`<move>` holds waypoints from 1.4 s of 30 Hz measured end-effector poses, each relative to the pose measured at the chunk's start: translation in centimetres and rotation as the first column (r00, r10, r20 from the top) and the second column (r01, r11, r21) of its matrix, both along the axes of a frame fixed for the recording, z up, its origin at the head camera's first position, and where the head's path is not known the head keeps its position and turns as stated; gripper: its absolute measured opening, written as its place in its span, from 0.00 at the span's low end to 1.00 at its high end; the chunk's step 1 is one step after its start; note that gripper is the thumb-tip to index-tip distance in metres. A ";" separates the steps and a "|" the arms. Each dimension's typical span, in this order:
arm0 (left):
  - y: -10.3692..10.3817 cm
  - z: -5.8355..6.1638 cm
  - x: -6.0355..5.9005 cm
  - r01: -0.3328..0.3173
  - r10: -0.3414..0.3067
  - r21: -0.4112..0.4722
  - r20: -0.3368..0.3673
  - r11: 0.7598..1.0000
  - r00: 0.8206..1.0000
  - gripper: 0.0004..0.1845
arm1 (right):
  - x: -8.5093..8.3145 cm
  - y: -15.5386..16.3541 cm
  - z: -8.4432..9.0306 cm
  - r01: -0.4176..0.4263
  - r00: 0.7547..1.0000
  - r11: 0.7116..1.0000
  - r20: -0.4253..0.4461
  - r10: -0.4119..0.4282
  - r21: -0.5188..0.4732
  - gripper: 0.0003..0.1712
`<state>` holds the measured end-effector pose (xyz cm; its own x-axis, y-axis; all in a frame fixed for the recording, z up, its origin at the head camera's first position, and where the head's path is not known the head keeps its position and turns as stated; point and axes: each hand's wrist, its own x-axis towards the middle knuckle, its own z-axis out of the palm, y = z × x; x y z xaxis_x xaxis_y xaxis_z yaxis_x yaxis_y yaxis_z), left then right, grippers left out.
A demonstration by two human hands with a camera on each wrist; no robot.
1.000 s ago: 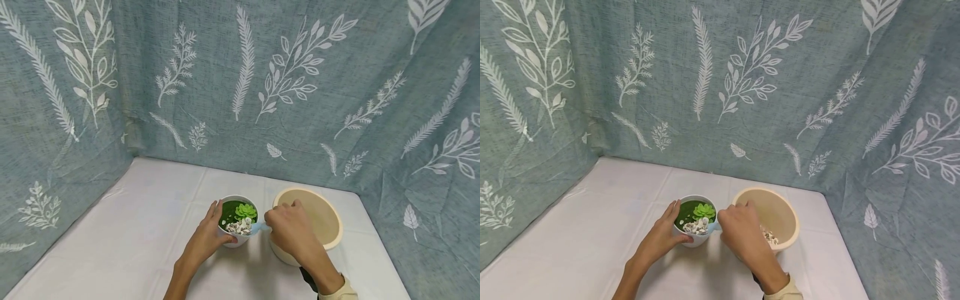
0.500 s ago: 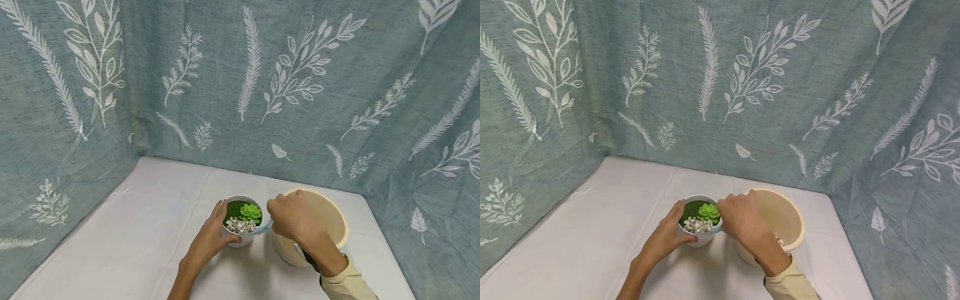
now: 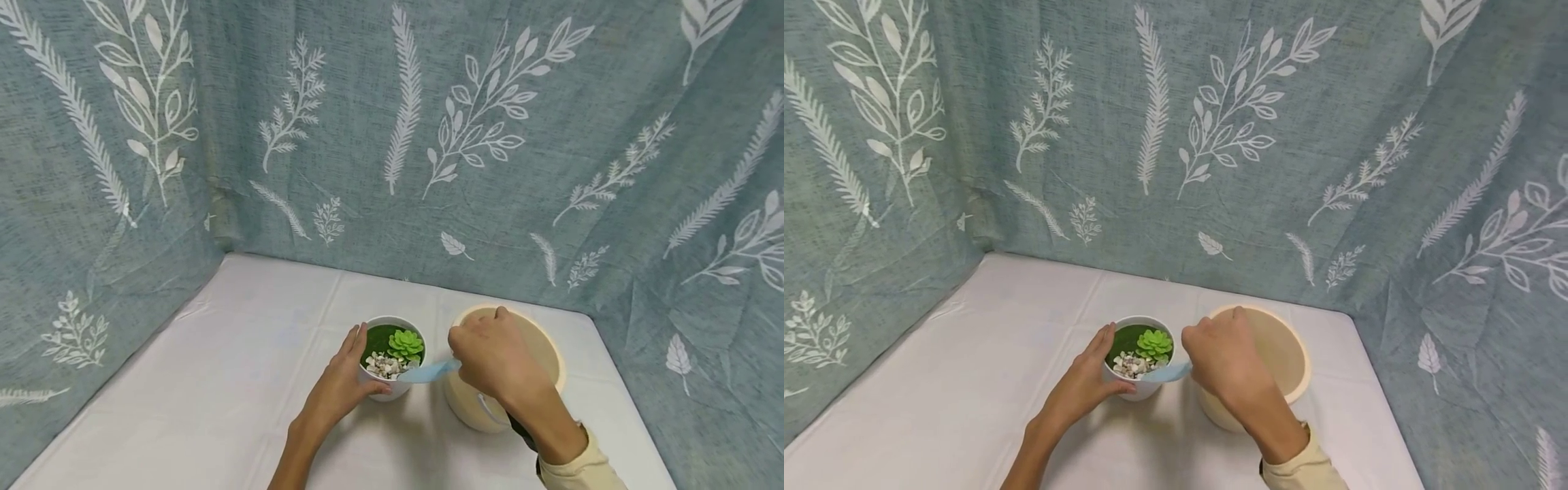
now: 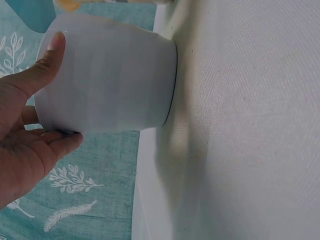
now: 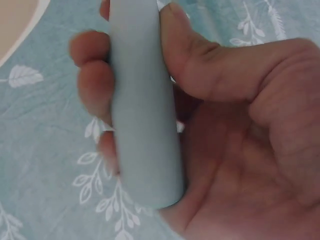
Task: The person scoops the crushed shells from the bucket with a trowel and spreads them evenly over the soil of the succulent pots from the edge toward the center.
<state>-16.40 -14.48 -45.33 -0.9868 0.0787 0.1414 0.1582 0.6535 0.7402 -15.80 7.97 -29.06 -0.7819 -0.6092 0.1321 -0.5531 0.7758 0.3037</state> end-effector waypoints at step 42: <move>13.8 2.7 0.0 0.263 -0.290 -0.154 -0.186 0.952 0.939 0.47 | -6.9 11.7 -10.1 0.101 0.902 0.991 -0.429 -0.055 0.086 0.15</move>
<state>-16.40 -0.70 -42.58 -0.8744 0.3743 0.3087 0.4847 0.6474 0.5882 -22.74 19.63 -39.11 -0.7107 -0.5772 0.4021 -0.2927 0.7625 0.5771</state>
